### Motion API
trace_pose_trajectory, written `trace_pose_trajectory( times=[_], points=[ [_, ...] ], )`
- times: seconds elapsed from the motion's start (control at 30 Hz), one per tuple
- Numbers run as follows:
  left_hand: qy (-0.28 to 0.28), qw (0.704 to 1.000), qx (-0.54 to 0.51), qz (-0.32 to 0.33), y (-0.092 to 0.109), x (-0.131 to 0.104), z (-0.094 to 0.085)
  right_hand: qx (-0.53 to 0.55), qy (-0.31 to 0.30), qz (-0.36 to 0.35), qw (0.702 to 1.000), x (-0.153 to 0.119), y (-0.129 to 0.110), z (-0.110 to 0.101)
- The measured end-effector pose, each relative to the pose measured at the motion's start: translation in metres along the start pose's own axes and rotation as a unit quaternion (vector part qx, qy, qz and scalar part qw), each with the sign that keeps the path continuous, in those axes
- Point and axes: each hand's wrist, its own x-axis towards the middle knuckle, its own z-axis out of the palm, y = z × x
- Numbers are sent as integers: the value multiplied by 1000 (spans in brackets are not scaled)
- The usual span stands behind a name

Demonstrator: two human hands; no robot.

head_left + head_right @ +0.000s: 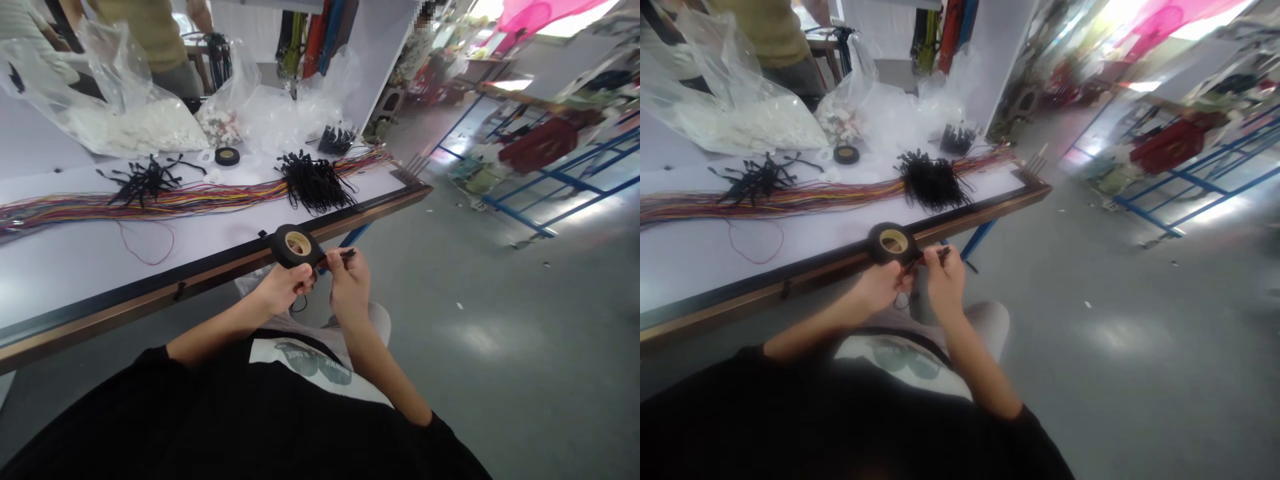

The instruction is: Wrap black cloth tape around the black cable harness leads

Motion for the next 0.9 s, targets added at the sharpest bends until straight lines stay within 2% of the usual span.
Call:
trace_pose_trajectory(
  times=[0.13, 0.23, 0.3, 0.33, 0.37, 0.4, 0.47, 0.53, 0.6, 0.73, 0.8, 0.9],
  points=[
    [-11, 990, 118, 73, 7, -6, -4, 23, -9, 21, 999, 1, -3, -4],
    [-93, 944, 276, 159, 25, -7, -16, -30, -27, -13, 999, 2, -12, -11],
    [-171, 906, 345, 177, 34, -6, -22, -76, -60, -54, 994, 3, -18, -17],
    [-185, 897, 362, 175, 36, -5, -23, -92, -74, -81, 990, 4, -21, -19],
    [-170, 896, 374, 169, 36, -4, -23, -102, -82, -113, 985, 5, -24, -20],
    [-129, 900, 383, 165, 34, -3, -21, -110, -83, -147, 979, 6, -26, -21],
    [-10, 904, 389, 174, 27, 0, -14, -125, -66, -205, 969, 6, -29, -21],
    [67, 899, 386, 194, 19, 3, -7, -132, -41, -211, 968, 4, -29, -19],
    [84, 896, 381, 214, 14, 6, -3, -116, -44, -161, 979, 1, -27, -16],
    [85, 888, 377, 249, 9, 6, -2, -84, -101, -69, 989, -3, -19, -10],
    [81, 899, 357, 242, 8, 3, -2, -92, -79, -89, 989, -2, -16, -9],
    [98, 943, 258, 187, 15, -2, 1, -99, -21, -175, 979, 1, -13, -8]
  ],
)
